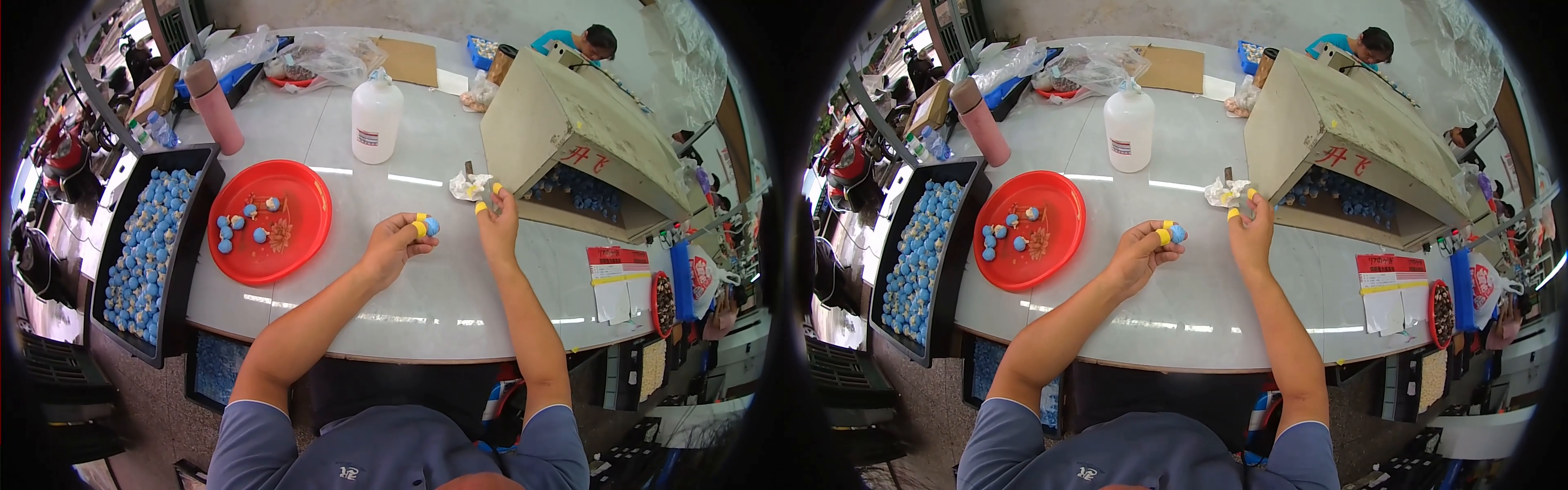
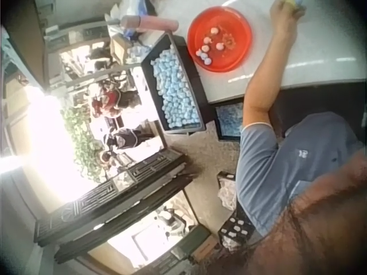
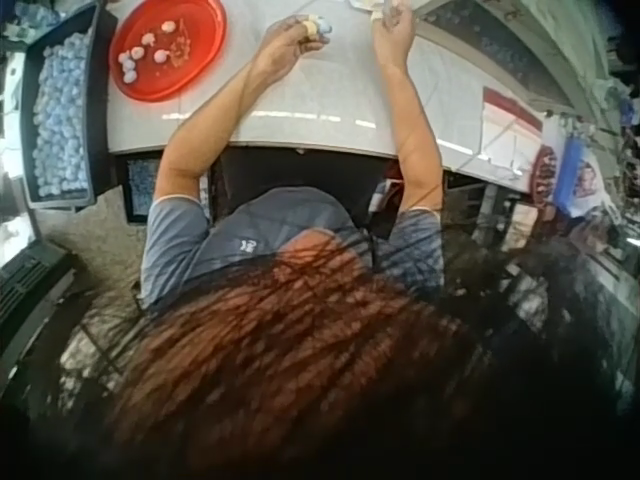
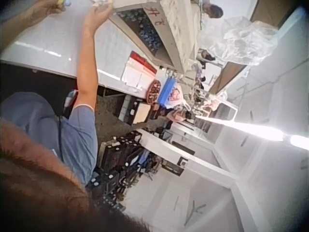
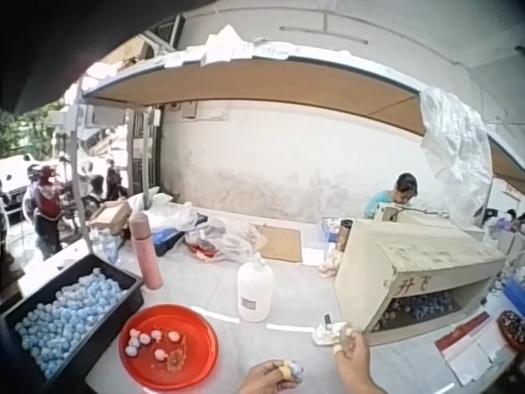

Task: The person assembles figurines by dispensing glue onto pieces using a squeeze bottle, pressing the parts together by hand, and placing the assembled figurines onto a red tray.

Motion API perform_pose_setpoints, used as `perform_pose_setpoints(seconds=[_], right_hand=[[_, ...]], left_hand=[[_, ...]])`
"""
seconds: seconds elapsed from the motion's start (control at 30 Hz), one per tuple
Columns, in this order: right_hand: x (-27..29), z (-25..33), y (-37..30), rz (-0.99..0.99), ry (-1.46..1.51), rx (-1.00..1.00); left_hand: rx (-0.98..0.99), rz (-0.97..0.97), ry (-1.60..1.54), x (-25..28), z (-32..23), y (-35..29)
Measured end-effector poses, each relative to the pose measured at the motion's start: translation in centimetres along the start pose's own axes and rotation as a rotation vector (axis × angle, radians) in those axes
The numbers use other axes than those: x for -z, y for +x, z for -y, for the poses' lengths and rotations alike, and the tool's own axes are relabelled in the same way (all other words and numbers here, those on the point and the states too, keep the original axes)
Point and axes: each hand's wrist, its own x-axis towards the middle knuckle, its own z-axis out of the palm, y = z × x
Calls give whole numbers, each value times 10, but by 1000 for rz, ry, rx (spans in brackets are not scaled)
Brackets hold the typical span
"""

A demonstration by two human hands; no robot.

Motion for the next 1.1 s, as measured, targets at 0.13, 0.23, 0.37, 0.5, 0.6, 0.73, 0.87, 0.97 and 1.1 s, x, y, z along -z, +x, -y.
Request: perform_pose_setpoints(seconds=[0.13, 0.23, 0.37, 0.5, 0.6, 0.73, 0.87, 0.97, 1.1], right_hand=[[10, 10, -12, 14, -227, 49], [8, 32, -26, 86, -5, -93], [0, 36, -48, 119, 192, -216], [4, 1, -58, 155, 67, -102], [4, 5, -58, 143, 80, -84], [-11, -11, -56, 140, 131, -45], [-15, -12, -52, 60, 175, -28], [-3, -10, -45, 43, 207, -94], [13, 7, -27, -114, 457, -177]], left_hand=[[-32, -39, 22, 4, 2, 4], [-46, -81, 31, 9, -1, 1], [-119, -107, 45, 15, -7, -2], [-187, -191, 137, 2, -27, -4], [-269, -390, 506, 3, -55, -16], [-349, -721, 1588, 63, -98, -65], [-409, -867, 1999, 93, -109, -92], [-711, -946, 2067, 64, -97, -87], [-845, -593, 1769, 22, -63, -62]])
